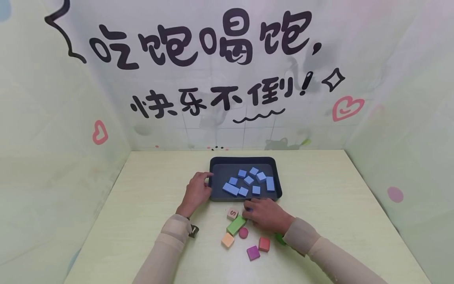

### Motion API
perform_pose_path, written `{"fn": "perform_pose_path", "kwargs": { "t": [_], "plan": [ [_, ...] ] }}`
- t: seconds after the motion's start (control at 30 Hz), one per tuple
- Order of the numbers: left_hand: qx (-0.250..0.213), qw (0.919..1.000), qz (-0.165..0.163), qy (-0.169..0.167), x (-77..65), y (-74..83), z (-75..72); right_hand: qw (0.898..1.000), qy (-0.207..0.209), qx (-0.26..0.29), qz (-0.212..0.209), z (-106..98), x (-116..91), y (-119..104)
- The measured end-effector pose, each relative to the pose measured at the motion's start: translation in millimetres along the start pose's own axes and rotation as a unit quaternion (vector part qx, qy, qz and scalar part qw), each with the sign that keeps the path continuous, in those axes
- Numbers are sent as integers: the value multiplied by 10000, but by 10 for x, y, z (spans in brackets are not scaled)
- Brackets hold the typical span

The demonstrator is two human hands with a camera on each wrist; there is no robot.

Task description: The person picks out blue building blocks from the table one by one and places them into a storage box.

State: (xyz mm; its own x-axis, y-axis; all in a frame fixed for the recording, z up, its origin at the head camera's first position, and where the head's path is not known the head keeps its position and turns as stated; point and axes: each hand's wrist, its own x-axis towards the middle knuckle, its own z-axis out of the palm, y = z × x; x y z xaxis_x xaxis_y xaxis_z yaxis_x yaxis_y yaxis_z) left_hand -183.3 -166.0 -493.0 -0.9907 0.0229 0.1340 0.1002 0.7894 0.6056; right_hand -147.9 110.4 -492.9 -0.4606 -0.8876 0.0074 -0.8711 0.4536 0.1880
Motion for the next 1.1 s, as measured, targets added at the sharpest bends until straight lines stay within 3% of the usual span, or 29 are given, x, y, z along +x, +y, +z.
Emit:
{"fn": "perform_pose_path", "kwargs": {
  "t": [0.63, 0.9, 1.1],
  "plan": [
    [-33, 9999, -112, -105, -1, 4, -2, 9955, 264, 911, 68, -176, 165, 96],
    [-61, 9999, -125, -103, -1, 14, -5, 9975, 510, 385, 295, -225, 494, 208],
    [10, 9999, -108, -69, -1, 5, 9, 9953, 604, 518, 554, -240, 793, 309]
  ]
}}
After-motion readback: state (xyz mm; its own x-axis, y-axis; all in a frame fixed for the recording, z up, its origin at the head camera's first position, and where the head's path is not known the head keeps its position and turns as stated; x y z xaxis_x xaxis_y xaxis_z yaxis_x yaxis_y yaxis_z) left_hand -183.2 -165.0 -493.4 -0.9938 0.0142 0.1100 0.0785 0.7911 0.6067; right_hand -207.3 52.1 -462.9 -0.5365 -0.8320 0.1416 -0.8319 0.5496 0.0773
